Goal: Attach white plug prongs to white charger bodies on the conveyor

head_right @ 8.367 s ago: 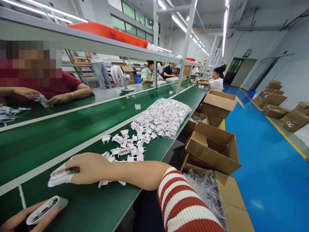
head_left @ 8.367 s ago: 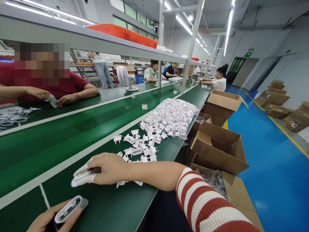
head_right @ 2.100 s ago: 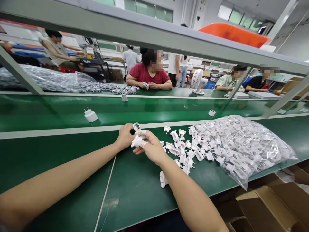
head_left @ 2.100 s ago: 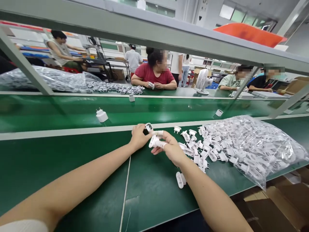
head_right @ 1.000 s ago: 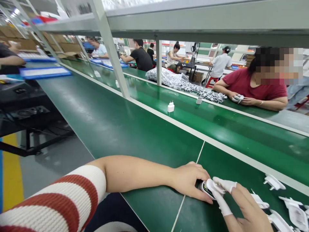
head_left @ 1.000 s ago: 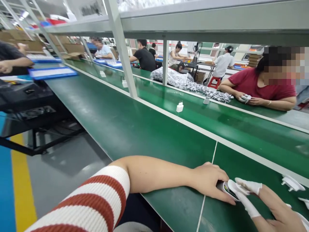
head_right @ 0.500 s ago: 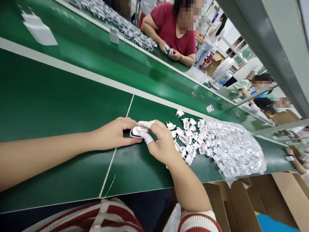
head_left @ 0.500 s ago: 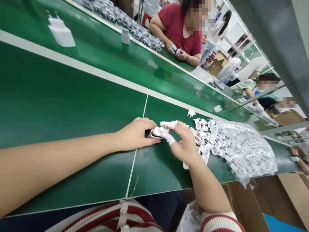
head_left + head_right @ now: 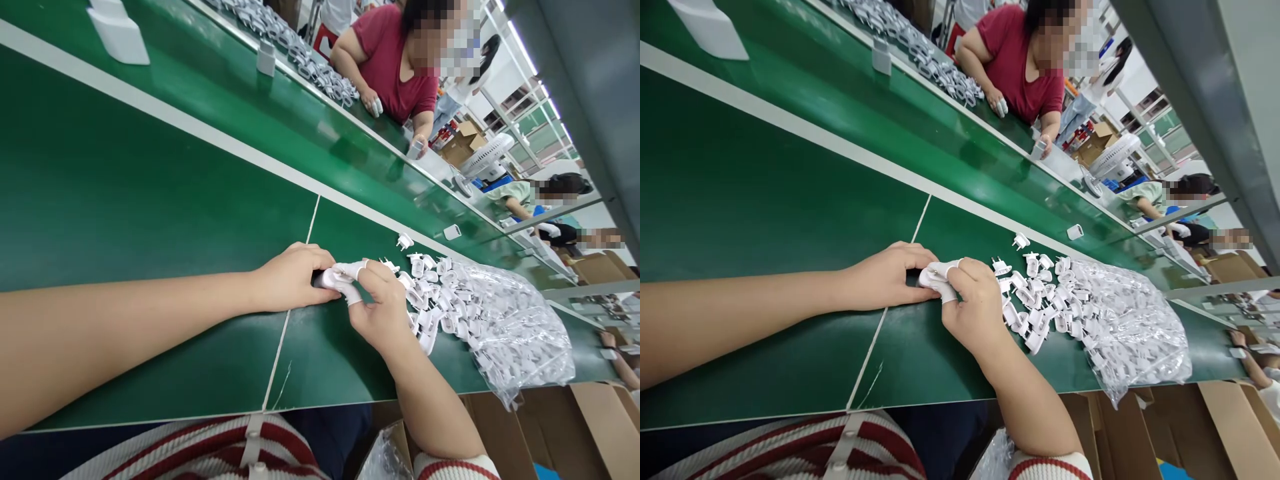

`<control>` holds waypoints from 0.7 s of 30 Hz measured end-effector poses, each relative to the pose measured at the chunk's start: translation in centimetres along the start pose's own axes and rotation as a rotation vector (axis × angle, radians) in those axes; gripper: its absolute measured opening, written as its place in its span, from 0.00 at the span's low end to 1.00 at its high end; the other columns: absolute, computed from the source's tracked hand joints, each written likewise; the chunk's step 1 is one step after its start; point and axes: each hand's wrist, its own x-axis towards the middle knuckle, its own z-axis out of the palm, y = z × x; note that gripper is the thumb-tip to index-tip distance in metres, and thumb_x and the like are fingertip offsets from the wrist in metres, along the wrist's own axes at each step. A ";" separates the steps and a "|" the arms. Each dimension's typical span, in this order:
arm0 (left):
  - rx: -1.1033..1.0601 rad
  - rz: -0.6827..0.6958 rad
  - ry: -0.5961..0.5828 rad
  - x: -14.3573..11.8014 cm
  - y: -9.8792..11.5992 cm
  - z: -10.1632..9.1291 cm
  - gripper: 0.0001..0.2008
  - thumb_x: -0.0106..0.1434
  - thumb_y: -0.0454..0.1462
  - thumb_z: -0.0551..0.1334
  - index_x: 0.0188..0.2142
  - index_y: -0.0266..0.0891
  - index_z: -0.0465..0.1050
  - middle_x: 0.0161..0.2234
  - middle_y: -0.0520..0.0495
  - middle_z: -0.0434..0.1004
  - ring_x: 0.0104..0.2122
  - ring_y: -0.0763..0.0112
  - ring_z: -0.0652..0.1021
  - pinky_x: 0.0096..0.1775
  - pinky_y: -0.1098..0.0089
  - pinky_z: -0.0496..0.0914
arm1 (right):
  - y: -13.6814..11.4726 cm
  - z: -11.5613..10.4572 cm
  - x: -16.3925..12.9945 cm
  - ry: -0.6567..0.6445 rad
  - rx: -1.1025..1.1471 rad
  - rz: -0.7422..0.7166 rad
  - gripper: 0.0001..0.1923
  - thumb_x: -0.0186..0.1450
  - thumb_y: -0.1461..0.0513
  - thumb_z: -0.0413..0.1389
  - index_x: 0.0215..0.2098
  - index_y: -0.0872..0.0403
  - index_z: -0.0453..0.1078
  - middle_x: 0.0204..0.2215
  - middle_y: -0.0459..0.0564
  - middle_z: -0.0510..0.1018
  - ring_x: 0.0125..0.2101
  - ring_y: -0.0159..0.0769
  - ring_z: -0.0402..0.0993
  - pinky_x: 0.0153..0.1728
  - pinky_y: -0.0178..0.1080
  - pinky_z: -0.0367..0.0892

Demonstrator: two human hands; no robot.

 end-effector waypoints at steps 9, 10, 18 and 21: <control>0.037 0.003 -0.013 0.0 0.1 0.3 0.12 0.63 0.47 0.65 0.39 0.43 0.79 0.39 0.50 0.81 0.43 0.58 0.78 0.53 0.55 0.63 | 0.0 0.0 -0.1 -0.016 0.001 0.013 0.07 0.65 0.68 0.56 0.37 0.52 0.75 0.30 0.48 0.79 0.36 0.39 0.76 0.58 0.49 0.67; 0.040 0.005 -0.013 -0.1 0.1 0.3 0.12 0.62 0.47 0.66 0.40 0.43 0.79 0.40 0.49 0.81 0.44 0.57 0.78 0.53 0.55 0.64 | 0.0 0.1 -0.2 -0.013 0.036 0.021 0.07 0.66 0.68 0.57 0.37 0.52 0.75 0.32 0.49 0.80 0.37 0.39 0.76 0.55 0.48 0.68; 0.001 -0.017 -0.039 -0.1 0.3 0.3 0.13 0.65 0.49 0.65 0.42 0.46 0.80 0.43 0.50 0.82 0.46 0.57 0.78 0.53 0.56 0.66 | 1.5 -0.9 -0.7 -0.047 0.253 0.285 0.21 0.70 0.54 0.62 0.60 0.47 0.71 0.48 0.50 0.82 0.50 0.42 0.76 0.53 0.45 0.70; -0.014 -0.077 -0.023 -0.1 0.6 0.4 0.14 0.64 0.50 0.65 0.43 0.46 0.80 0.44 0.49 0.83 0.44 0.57 0.80 0.50 0.59 0.70 | 3.4 -1.5 -0.6 -0.111 -0.014 0.400 0.29 0.74 0.51 0.56 0.69 0.50 0.62 0.58 0.57 0.76 0.62 0.49 0.67 0.62 0.52 0.64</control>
